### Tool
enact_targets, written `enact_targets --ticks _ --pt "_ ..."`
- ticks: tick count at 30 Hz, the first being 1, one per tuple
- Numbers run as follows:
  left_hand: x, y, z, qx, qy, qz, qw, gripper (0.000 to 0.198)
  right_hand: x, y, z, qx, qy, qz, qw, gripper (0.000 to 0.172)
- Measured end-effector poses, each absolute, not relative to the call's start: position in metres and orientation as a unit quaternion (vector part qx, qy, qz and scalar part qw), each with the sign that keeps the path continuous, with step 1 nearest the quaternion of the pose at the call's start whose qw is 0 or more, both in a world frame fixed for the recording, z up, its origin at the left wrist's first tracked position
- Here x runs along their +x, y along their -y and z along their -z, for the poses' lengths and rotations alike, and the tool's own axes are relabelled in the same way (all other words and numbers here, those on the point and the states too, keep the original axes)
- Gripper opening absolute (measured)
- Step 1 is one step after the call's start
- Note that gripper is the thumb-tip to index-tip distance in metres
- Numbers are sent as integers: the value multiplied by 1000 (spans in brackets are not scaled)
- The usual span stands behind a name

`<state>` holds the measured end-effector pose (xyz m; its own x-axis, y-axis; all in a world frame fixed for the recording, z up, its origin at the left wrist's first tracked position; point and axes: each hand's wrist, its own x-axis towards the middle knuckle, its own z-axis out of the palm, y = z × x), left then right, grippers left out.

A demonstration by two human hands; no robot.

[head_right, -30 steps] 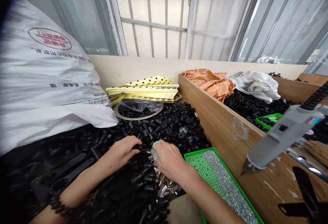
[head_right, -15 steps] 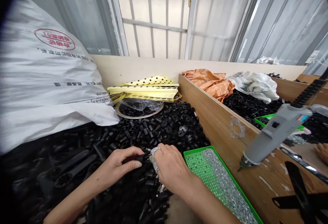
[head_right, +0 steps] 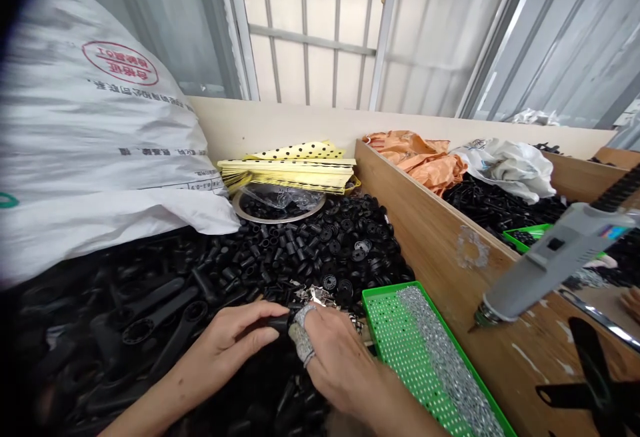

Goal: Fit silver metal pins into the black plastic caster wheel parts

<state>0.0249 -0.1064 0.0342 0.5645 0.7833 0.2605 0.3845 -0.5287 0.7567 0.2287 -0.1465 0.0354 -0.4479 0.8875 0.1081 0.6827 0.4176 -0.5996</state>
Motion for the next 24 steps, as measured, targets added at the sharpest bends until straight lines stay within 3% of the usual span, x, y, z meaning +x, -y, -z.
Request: enact_targets --ticks 5,11,16,20,24 --pt "26 113 -28 859 -283 -339 261 22 229 147 -31 -505 770 -312 234 18" --pt "27 118 -16 899 -229 -361 102 25 223 146 -21 -468 722 -410 303 21" --pt "27 126 -8 861 -279 -387 178 18 226 159 -16 -527 728 -367 240 19" --pt "25 129 -12 827 -342 -379 236 16 233 168 -11 -501 757 -358 218 45" --pt "23 131 -19 814 -366 -361 271 16 234 167 -15 -480 796 -308 204 47"
